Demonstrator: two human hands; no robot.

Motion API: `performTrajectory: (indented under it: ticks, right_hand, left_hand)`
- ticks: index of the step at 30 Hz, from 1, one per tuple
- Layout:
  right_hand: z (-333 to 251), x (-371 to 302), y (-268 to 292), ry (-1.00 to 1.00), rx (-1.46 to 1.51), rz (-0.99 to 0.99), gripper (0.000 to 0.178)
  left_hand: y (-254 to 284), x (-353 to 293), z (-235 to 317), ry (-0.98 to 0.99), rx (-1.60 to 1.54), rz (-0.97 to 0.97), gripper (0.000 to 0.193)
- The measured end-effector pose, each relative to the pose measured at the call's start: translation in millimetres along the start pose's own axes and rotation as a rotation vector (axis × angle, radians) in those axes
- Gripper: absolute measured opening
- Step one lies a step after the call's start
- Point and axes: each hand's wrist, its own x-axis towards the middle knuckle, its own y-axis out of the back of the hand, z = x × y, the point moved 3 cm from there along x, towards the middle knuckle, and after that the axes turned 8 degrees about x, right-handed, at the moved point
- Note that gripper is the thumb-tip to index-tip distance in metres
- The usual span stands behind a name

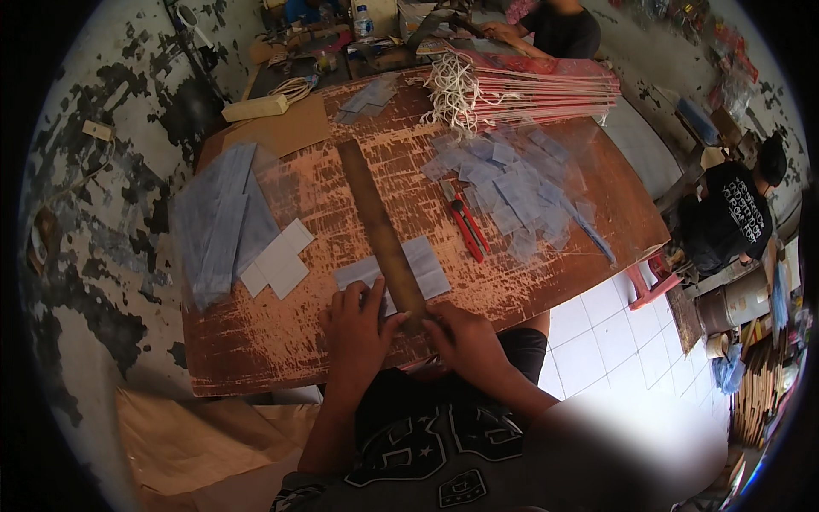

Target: The person uses a metal ruler and a red utility knife to cut rectangular pieces of light blue material on a wooden workbench. They repeatedly measure, align the ruler, and slice the material into smaller strips, stacking the cut pieces on the table.

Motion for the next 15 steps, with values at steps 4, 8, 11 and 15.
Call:
performTrajectory:
  ticks: [4, 8, 11, 15]
  right_hand:
    - [-3, 5, 12, -0.061, 0.067, -0.008, 0.026]
    - [6, 18, 40, -0.070, -0.021, 0.173, 0.025]
    - [18, 42, 67, 0.011, -0.224, 0.345, 0.031]
    - [40, 65, 90, 0.122, -0.423, 0.440, 0.040]
  left_hand:
    - [-1, -2, 0, 0.007, -0.011, -0.007, 0.068]
    - [-2, -3, -1, -0.012, -0.019, 0.014, 0.069]
    - [-1, -3, -2, 0.005, -0.015, -0.004, 0.069]
    - [0, -2, 0, -0.004, -0.011, -0.001, 0.069]
